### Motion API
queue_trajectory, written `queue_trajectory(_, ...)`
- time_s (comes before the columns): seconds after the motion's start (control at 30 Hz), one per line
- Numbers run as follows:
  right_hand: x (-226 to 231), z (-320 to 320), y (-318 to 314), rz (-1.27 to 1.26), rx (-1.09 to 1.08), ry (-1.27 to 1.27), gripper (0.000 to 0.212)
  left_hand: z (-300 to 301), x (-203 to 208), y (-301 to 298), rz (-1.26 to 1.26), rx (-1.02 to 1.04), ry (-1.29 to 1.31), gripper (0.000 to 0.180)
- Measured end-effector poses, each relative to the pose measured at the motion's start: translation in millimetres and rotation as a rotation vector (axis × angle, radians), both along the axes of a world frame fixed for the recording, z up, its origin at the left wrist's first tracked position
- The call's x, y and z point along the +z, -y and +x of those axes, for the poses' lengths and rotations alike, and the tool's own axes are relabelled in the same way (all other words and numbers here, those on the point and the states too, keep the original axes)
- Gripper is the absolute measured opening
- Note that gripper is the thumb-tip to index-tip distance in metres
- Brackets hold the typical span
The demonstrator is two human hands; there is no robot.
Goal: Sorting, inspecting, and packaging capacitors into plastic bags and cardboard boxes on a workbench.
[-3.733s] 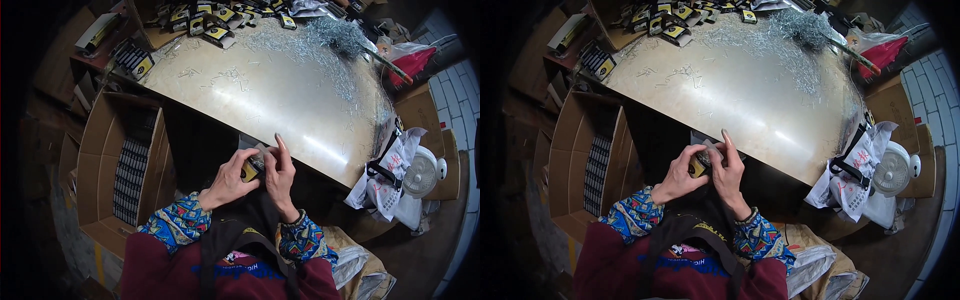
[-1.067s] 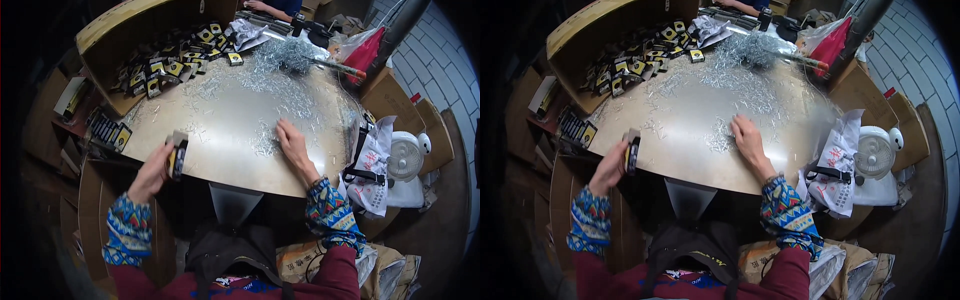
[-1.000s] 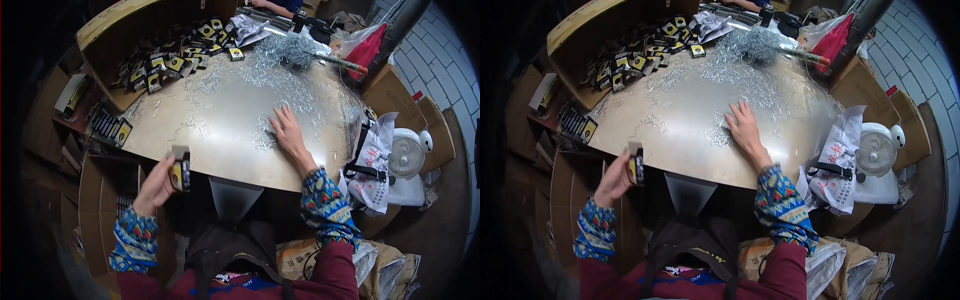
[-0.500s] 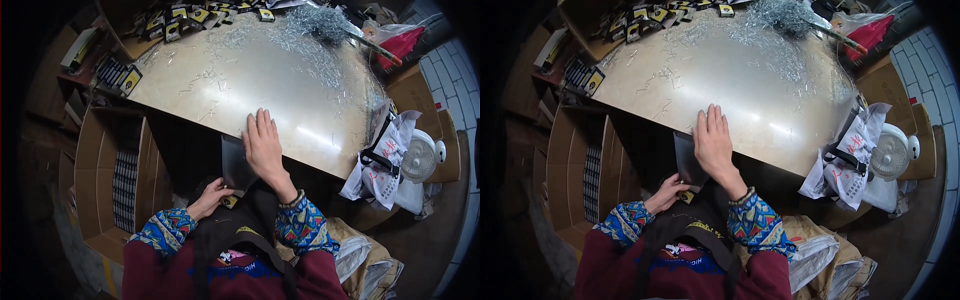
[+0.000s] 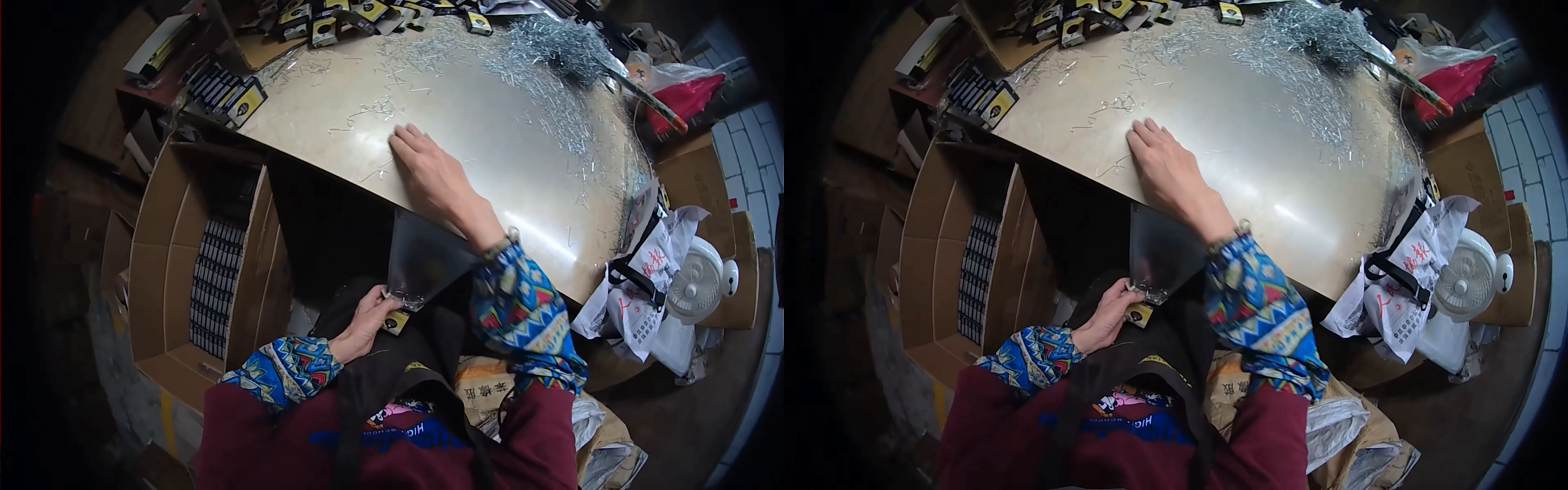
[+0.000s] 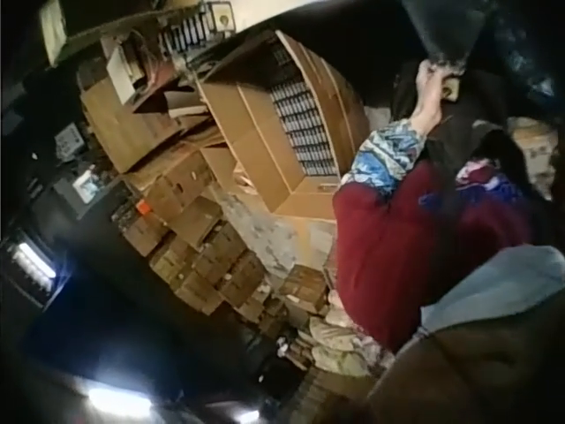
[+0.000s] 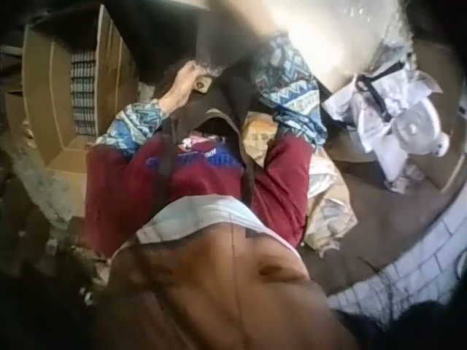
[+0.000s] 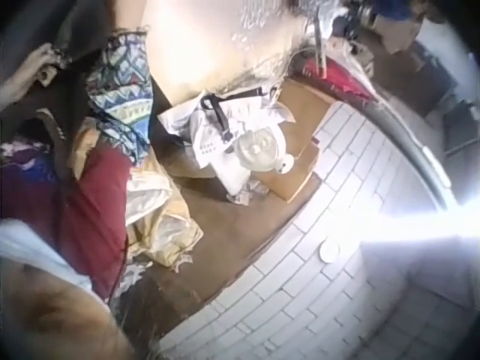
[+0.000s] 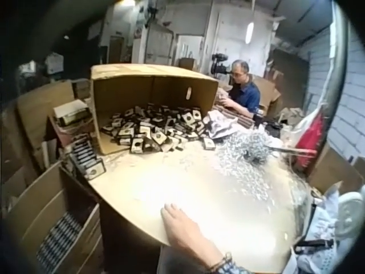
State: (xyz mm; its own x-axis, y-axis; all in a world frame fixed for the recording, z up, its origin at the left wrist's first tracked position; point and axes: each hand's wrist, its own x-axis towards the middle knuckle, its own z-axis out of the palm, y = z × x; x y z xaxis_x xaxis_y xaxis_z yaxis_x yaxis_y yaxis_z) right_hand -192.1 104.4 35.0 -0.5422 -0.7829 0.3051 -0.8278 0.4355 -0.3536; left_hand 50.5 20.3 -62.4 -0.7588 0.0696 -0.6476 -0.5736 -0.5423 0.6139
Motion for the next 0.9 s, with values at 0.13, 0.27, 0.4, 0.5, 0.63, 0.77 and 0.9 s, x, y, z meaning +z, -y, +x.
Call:
queue_trajectory(0.13,10,63,-41,0.037,-0.014,0.12,0.06,8,-11,0,-0.265,-0.235,-0.107,0.057)
queue_trajectory(0.27,19,112,-67,0.02,-0.015,0.289,0.071,5,9,-4,-0.572,-0.308,-0.227,0.072)
queue_trajectory(0.4,-3,133,-72,-0.147,-0.08,0.331,0.051,8,-7,-10,-0.882,-0.32,-0.399,0.068)
queue_trajectory(0.5,-31,163,-63,0.038,-0.111,0.303,0.042,5,-8,-10,-0.925,-0.322,-0.4,0.064)
queue_trajectory(0.63,-42,190,-62,-0.094,0.007,0.554,0.046,14,-22,4,-0.942,-0.368,-0.407,0.06)
queue_trajectory(0.77,-28,171,-68,-0.291,-0.192,0.643,0.021,30,-6,33,-1.03,-0.417,-0.54,0.073)
queue_trajectory(0.9,-26,168,-64,-0.193,-0.19,0.631,0.019,-3,34,24,-1.009,-0.314,-0.762,0.081)
